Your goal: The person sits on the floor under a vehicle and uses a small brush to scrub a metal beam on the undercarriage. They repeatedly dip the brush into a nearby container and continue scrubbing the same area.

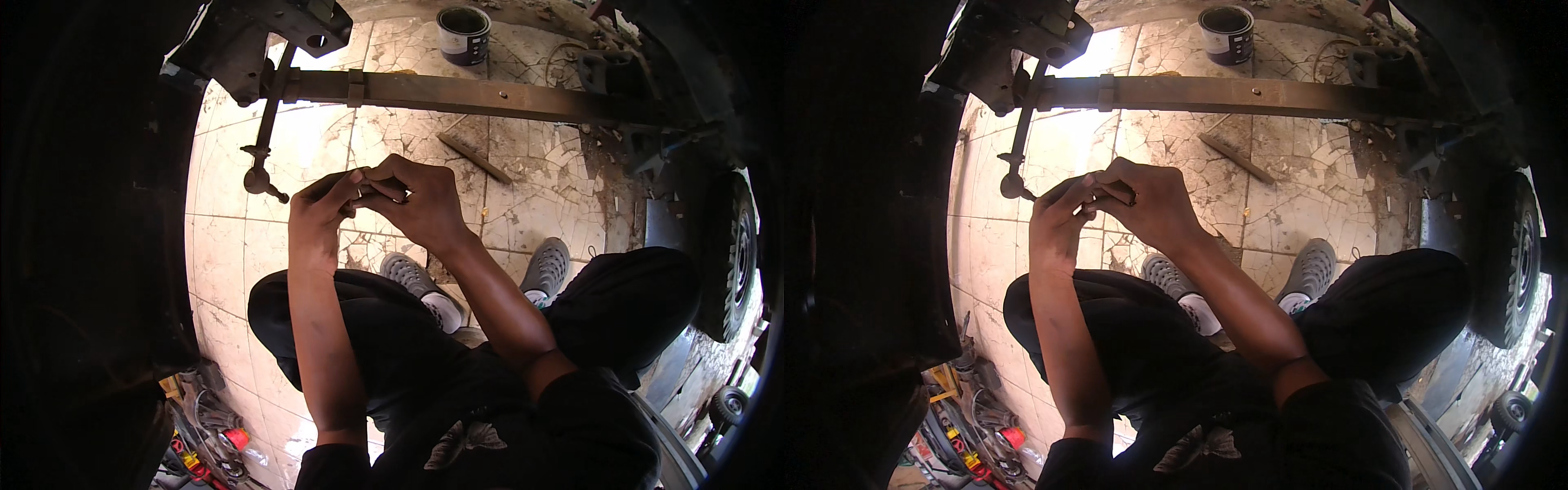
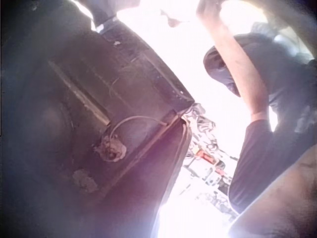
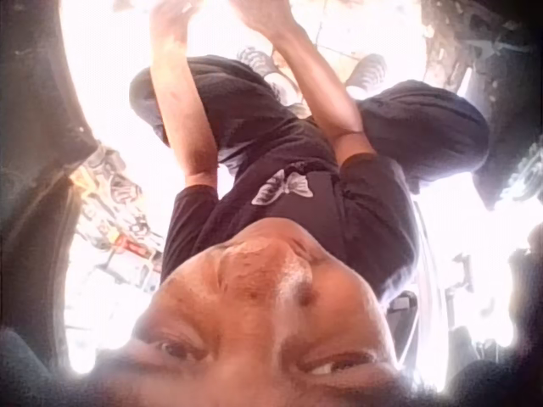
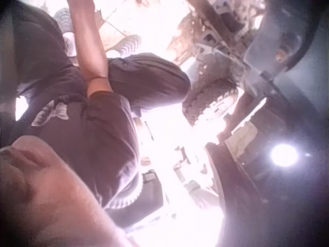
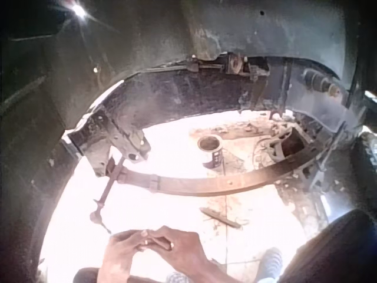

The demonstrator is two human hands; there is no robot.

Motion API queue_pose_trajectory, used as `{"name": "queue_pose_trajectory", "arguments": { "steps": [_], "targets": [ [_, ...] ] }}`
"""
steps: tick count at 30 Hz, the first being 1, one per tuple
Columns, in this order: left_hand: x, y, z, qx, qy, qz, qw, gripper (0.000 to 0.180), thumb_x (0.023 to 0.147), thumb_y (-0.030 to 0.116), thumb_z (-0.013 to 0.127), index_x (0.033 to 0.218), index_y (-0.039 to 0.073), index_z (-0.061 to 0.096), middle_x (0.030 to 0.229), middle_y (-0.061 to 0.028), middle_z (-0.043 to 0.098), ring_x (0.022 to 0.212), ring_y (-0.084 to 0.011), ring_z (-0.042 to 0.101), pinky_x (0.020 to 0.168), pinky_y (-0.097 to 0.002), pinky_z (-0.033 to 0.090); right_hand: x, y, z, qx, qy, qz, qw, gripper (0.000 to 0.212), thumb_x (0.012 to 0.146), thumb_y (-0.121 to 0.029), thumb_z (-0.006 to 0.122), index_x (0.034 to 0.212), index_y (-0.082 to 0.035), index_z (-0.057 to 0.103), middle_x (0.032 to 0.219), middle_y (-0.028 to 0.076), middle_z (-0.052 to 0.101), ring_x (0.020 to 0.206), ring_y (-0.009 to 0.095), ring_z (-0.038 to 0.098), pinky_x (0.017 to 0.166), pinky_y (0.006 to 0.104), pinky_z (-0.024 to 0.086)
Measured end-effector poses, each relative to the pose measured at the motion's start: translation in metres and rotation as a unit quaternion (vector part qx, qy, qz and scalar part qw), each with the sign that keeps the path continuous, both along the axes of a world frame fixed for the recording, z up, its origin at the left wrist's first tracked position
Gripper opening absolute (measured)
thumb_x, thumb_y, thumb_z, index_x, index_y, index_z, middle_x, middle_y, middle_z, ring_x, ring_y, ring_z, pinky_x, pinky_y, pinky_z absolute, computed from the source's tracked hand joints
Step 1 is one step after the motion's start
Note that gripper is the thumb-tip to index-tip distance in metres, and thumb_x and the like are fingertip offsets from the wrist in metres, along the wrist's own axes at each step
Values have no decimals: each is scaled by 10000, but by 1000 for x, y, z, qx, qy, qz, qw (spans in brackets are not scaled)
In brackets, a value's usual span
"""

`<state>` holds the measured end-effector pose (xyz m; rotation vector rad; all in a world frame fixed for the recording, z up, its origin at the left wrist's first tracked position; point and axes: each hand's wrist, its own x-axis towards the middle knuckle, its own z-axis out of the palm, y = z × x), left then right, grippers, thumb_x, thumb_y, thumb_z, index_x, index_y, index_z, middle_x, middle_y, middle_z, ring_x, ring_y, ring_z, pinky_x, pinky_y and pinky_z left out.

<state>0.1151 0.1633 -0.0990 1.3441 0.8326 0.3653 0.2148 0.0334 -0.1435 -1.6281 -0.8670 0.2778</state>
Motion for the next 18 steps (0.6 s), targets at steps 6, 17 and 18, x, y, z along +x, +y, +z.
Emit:
{"name": "queue_pose_trajectory", "arguments": {
  "steps": [6,17,18],
  "targets": [
    [4,7,-8,18,52,-32,998,243,1021,162,722,1159,-35,757,907,-40,638,835,-132,571,749,-282,504,12,1,-11,82,52,10,995,256,891,-126,848,1129,-68,772,948,71,811,881,181,799,801,306,624],
    [17,-9,-23,-25,-30,-51,998,305,1049,199,670,1233,-37,729,960,-61,705,888,-144,658,817,-297,545,37,-10,-16,20,67,32,997,230,975,-174,756,1188,-96,795,924,82,787,794,132,754,730,292,591],
    [18,-8,-25,-20,-35,-55,998,302,1046,194,673,1235,-35,729,976,-64,714,891,-145,661,821,-299,547,38,-10,-15,14,68,38,997,227,986,-184,744,1190,-99,796,920,83,787,789,132,751,728,290,589]
  ]
}}
